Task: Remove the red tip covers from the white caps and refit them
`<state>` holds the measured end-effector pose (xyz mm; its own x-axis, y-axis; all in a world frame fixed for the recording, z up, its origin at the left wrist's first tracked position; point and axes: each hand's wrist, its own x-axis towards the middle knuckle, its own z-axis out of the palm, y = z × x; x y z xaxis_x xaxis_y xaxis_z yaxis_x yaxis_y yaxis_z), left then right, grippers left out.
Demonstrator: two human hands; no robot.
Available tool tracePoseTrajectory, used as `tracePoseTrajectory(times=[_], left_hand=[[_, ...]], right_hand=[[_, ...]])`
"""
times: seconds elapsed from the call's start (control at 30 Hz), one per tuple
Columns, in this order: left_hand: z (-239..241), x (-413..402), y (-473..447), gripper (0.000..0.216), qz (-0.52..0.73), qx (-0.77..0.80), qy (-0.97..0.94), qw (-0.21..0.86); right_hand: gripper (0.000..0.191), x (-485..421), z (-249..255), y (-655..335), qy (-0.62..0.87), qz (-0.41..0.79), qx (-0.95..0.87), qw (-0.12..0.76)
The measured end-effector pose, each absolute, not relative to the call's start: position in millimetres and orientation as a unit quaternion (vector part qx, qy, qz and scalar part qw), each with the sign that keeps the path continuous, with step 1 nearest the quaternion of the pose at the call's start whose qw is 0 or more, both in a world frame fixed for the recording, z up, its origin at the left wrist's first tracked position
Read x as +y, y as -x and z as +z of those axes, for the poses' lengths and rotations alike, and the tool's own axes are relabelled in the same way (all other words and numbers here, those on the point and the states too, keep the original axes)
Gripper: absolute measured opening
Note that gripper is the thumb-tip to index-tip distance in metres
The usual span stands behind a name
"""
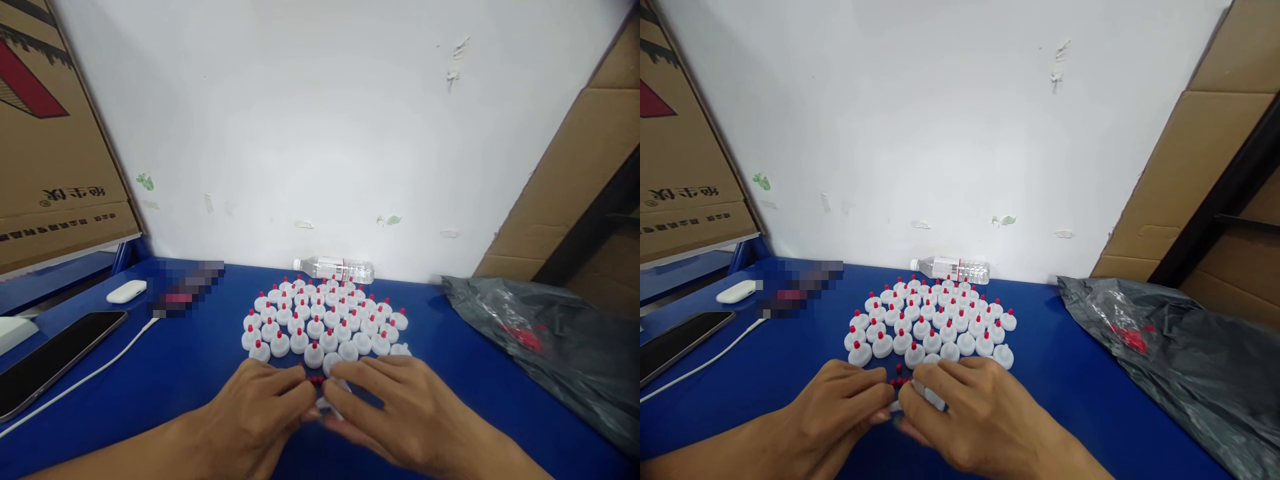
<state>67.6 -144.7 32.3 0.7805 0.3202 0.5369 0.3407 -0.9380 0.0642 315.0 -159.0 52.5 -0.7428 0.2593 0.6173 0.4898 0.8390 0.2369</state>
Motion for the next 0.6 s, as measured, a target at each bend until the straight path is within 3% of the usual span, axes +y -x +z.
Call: tracePoseTrajectory(times=[0.13, 0.4, 0.6], left_hand=[[32.9, -140.3, -62.4, 0.022, -0.306, -0.197, 0.931, -0.022], [28.7, -138.5, -66.3, 0.019, -0.277, -0.269, 0.922, -0.008], [24.3, -135.8, -63.3, 0.028, -0.279, -0.258, 0.923, 0.071]], right_hand=[[0.015, -140.9, 60.6, -351.3, 0.287, -0.261, -0.868, 0.309], [0.019, -112.4, 75.4, -410.4, 0.519, -0.169, -0.815, 0.192], [0.019, -102.0, 71.2, -430.0, 0.574, -0.093, -0.807, 0.101]])
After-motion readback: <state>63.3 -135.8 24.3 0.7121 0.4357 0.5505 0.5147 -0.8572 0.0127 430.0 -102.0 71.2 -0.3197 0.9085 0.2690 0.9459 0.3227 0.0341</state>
